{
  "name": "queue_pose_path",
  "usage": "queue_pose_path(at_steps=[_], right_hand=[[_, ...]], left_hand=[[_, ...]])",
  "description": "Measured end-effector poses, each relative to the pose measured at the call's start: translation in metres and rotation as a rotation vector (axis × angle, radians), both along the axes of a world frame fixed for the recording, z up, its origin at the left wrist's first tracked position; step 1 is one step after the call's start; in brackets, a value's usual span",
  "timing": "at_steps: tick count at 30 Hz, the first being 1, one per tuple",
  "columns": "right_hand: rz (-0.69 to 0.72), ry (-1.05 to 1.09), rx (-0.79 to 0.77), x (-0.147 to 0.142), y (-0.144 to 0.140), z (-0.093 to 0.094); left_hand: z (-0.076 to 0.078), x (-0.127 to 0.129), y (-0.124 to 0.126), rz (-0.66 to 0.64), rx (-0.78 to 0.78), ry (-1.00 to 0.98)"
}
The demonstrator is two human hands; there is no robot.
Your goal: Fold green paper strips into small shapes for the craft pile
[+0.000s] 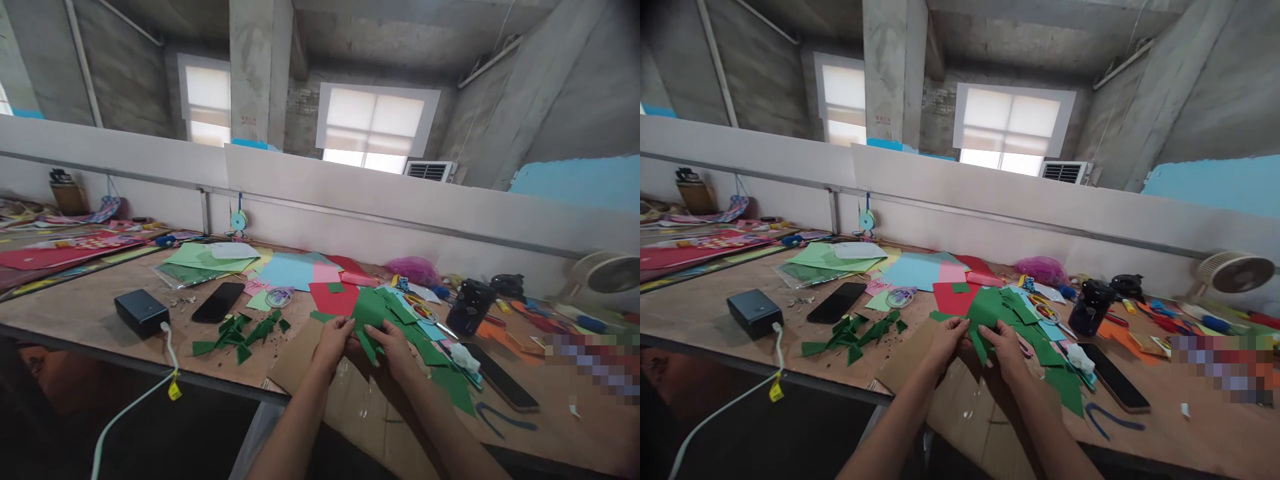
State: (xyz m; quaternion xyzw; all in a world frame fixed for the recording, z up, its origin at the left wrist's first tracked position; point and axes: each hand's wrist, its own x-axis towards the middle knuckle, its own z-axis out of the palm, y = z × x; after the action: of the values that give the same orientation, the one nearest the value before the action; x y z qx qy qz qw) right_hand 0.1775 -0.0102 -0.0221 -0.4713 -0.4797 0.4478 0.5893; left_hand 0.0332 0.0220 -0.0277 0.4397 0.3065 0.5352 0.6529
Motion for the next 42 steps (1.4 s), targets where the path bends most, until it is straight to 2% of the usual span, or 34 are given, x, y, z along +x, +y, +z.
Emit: queue_pose_path(at_steps=[7,11,18,21,25,28,33,38,42], right_hand=[[0.019,0.082,0.057,-0.003,-0.003,0.005],[0.011,0.056,0.084,-0.002,-0.004,0.004],[-0.011,0.081,0.097,-0.001,-0.001,0.002],[-0.03,0.104,0.092,0.0,-0.001,0.002],[0.014,0.081,0.098,0.0,-0.002,0.004],[0.017,0.064,0.075,0.001,-0.004,0.005],[-0.066,0.096,0.028,0.006,-0.005,0.002],[-0.019,0.201,0.034,0.007,-0.002,0.0],[-0.043,0.244,0.031,0.009,-0.001,0.001]], left_hand=[[0.002,-0.001,0.0,0.017,-0.01,0.019],[0.002,0.0,-0.002,0.027,0.036,0.036],[0.009,-0.002,-0.003,0.01,0.011,0.045],[0.01,-0.001,-0.005,0.023,0.054,0.089],[0.007,0.0,-0.004,0.044,0.093,0.103],[0.007,-0.001,-0.005,-0.002,0.092,0.124],[0.013,-0.005,-0.01,-0.135,0.122,0.264],[0.015,-0.006,-0.011,-0.129,0.134,0.3],[0.015,-0.006,-0.012,-0.125,0.117,0.284]])
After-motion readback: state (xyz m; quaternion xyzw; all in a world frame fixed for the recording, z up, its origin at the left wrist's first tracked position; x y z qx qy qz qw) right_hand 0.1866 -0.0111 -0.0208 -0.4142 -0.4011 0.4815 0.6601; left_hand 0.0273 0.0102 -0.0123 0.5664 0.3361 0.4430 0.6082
